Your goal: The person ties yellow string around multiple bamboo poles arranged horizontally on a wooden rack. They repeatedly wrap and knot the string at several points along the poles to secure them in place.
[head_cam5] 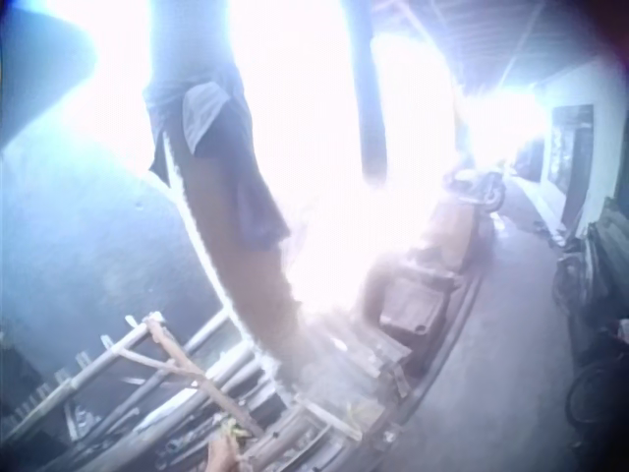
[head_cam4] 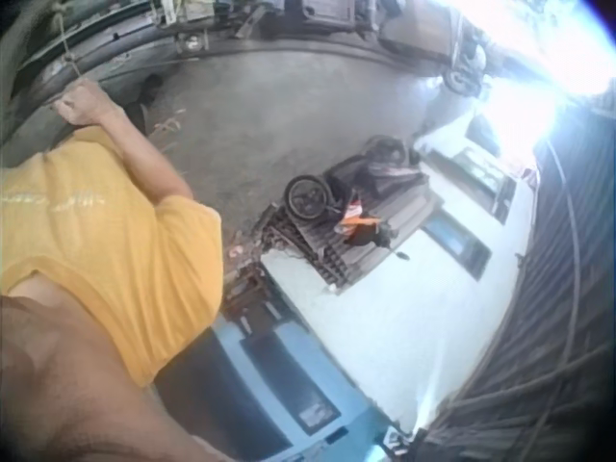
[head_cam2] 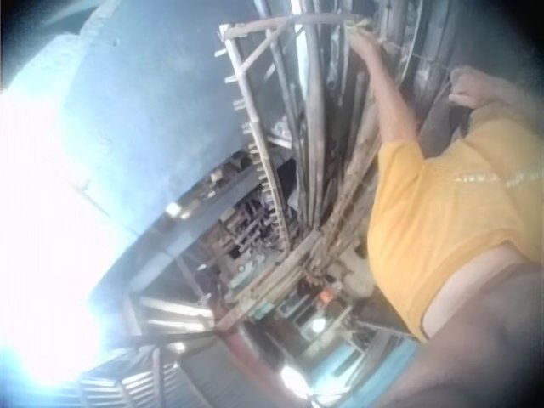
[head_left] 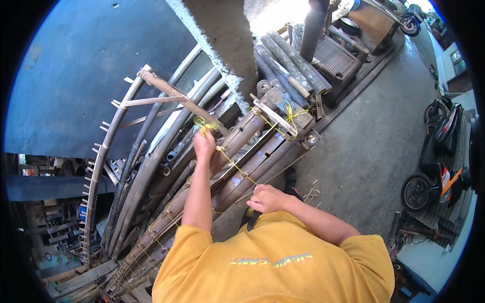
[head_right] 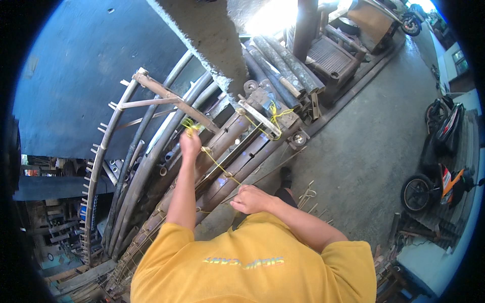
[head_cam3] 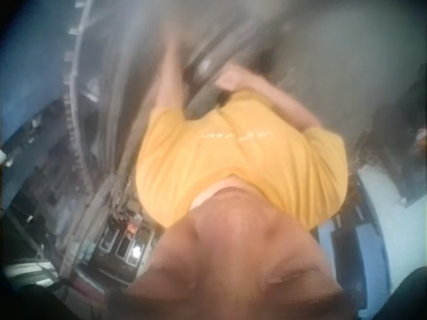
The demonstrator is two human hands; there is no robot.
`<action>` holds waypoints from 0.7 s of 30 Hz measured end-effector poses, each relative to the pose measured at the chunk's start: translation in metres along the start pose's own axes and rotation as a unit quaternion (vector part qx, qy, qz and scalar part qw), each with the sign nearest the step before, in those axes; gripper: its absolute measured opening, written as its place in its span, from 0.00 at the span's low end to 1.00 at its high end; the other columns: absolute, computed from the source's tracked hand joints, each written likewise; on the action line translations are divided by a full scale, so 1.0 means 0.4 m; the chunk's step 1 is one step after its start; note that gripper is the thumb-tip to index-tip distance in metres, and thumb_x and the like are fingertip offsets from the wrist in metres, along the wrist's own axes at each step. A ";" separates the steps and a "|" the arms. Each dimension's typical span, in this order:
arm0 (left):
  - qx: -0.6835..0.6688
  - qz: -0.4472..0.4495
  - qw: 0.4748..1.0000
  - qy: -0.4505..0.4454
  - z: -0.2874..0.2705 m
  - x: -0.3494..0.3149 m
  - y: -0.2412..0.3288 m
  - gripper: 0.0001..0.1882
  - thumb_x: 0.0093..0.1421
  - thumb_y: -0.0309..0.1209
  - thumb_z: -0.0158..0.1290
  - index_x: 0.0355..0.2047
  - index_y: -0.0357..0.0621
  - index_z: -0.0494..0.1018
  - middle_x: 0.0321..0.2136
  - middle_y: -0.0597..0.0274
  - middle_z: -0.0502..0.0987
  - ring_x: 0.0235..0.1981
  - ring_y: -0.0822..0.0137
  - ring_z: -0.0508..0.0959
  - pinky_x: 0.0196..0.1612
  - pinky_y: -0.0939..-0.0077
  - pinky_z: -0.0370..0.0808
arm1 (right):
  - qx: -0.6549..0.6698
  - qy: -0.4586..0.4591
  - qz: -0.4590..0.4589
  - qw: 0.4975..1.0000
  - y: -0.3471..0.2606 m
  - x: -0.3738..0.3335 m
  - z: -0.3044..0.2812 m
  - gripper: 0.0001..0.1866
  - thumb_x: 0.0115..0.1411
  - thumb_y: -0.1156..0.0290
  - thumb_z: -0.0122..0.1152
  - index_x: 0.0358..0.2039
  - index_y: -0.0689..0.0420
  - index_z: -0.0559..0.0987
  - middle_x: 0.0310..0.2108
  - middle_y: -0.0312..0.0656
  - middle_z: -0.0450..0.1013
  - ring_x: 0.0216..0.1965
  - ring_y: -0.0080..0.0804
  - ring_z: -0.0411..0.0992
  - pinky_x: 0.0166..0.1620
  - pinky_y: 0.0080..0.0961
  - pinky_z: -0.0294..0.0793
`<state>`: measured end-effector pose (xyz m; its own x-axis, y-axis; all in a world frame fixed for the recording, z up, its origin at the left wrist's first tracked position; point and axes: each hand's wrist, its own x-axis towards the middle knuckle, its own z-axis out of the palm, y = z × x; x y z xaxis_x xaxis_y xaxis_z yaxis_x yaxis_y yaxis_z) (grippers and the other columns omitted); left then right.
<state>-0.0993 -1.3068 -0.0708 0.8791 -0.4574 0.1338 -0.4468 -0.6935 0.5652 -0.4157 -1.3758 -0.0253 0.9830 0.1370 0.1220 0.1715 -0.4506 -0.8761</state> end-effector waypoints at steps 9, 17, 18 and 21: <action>0.157 0.002 0.975 -0.158 -0.052 -0.015 0.332 0.19 0.66 0.41 0.51 0.46 0.39 0.78 0.41 0.41 0.82 0.47 0.45 0.81 0.51 0.50 0.75 | 0.078 0.403 0.182 0.894 0.137 -0.111 -0.206 0.18 0.62 0.68 0.63 0.50 0.60 0.73 0.46 0.47 0.72 0.44 0.38 0.72 0.51 0.35 0.73; -0.037 0.043 0.993 -0.106 0.169 -0.255 0.487 0.08 0.65 0.34 0.54 0.42 0.47 0.75 0.37 0.52 0.83 0.42 0.49 0.81 0.47 0.49 0.62 | 0.042 0.438 0.282 0.852 0.158 -0.090 -0.301 0.13 0.67 0.62 0.58 0.34 0.60 0.75 0.31 0.47 0.72 0.34 0.44 0.71 0.41 0.39 0.70; -0.025 0.051 0.994 -0.092 0.183 -0.253 0.494 0.07 0.65 0.34 0.54 0.41 0.47 0.75 0.36 0.53 0.83 0.42 0.49 0.80 0.46 0.50 0.61 | -0.015 0.452 0.255 0.855 0.175 -0.092 -0.297 0.12 0.67 0.62 0.59 0.35 0.59 0.76 0.32 0.46 0.71 0.36 0.44 0.70 0.43 0.40 0.69; 0.022 0.050 0.997 -0.061 0.191 -0.262 0.501 0.07 0.63 0.34 0.55 0.40 0.48 0.75 0.35 0.56 0.83 0.41 0.51 0.80 0.45 0.51 0.60 | -0.062 0.530 0.224 0.815 0.135 -0.064 -0.319 0.10 0.65 0.63 0.60 0.35 0.56 0.77 0.36 0.45 0.70 0.40 0.46 0.68 0.45 0.42 0.66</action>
<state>-0.2936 -1.4404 -0.0336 0.8042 -0.5883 0.0852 -0.5404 -0.6639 0.5169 -0.4234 -1.5164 -0.0163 0.4414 -0.8759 0.1951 -0.2799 -0.3409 -0.8975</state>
